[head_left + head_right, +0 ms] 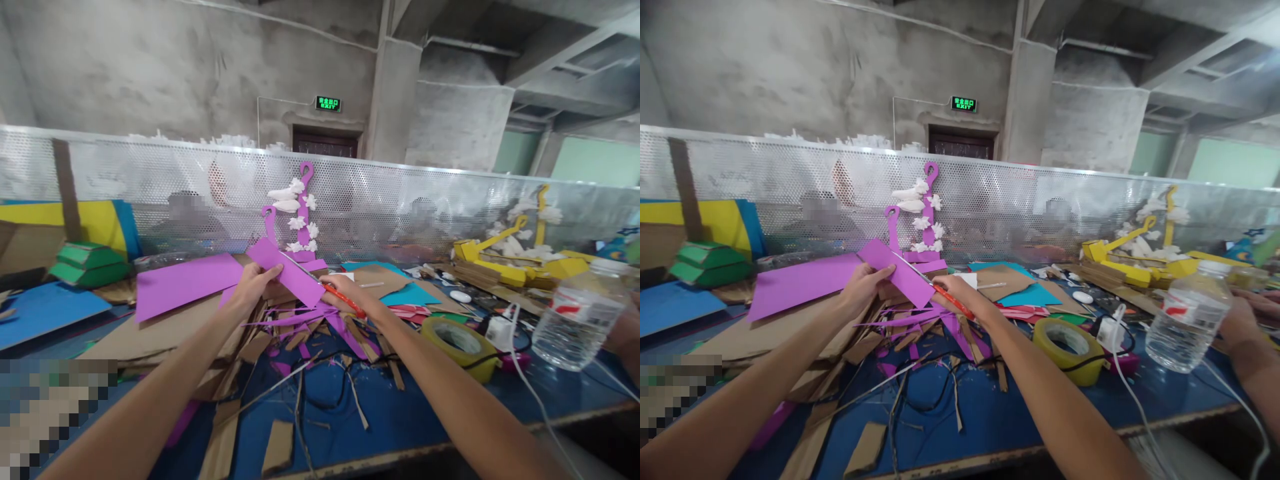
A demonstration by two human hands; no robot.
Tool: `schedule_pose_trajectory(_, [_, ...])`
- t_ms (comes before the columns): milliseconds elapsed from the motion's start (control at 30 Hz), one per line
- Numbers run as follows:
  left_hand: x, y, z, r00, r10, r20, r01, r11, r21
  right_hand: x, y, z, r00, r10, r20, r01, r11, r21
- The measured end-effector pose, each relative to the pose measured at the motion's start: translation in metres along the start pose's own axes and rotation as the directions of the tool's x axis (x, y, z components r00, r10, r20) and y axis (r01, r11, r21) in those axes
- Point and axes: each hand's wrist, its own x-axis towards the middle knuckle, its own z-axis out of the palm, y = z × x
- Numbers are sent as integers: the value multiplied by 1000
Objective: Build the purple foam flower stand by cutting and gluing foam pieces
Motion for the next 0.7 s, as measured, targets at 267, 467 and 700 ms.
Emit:
schedule_pose_trajectory(267, [1, 6, -5, 998, 44, -50, -44, 999, -2, 2, 10, -3, 998, 26, 51, -31, 995, 100])
schedule_pose_trajectory(467, [2, -2, -7, 999, 45, 18, -45, 998, 39, -1, 2, -5, 996, 9, 87, -21, 991, 134])
schedule_pose_trajectory(700, [5, -8, -9, 999, 50, 17, -51, 997, 61, -2, -2, -1, 999, -1, 53, -5, 995, 97])
